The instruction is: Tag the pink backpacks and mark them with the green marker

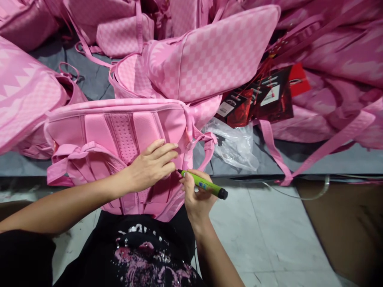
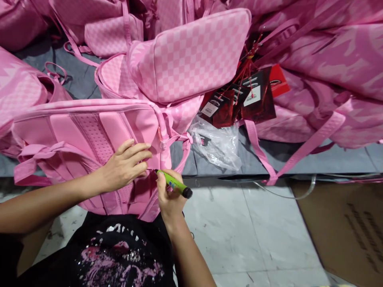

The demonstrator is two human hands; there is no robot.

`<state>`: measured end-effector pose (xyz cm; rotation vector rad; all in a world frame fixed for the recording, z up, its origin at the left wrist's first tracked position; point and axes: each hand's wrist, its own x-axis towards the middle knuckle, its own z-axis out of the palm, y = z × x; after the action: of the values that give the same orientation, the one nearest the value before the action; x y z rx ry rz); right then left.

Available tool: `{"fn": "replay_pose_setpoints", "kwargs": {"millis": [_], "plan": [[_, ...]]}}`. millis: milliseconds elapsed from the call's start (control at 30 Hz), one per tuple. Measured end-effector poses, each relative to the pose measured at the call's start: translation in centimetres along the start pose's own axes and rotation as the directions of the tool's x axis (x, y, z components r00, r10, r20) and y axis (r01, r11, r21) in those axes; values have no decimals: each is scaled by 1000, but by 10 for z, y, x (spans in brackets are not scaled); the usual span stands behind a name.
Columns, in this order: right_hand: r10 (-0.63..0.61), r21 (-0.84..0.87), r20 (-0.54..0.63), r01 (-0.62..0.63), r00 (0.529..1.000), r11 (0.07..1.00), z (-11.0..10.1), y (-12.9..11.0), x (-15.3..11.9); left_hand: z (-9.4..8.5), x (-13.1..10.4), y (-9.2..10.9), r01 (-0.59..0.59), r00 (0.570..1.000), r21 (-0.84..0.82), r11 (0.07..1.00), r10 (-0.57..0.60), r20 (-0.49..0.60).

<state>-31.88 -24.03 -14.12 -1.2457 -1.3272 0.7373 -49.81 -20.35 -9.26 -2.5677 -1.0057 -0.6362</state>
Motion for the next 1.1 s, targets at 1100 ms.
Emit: {"fn": "replay_pose_setpoints", "kwargs": {"millis": [1100], "plan": [[177,156,92,-190,980,969,-6,9,17,4,18,-6,86,963,-127,988,-50,264]]}}
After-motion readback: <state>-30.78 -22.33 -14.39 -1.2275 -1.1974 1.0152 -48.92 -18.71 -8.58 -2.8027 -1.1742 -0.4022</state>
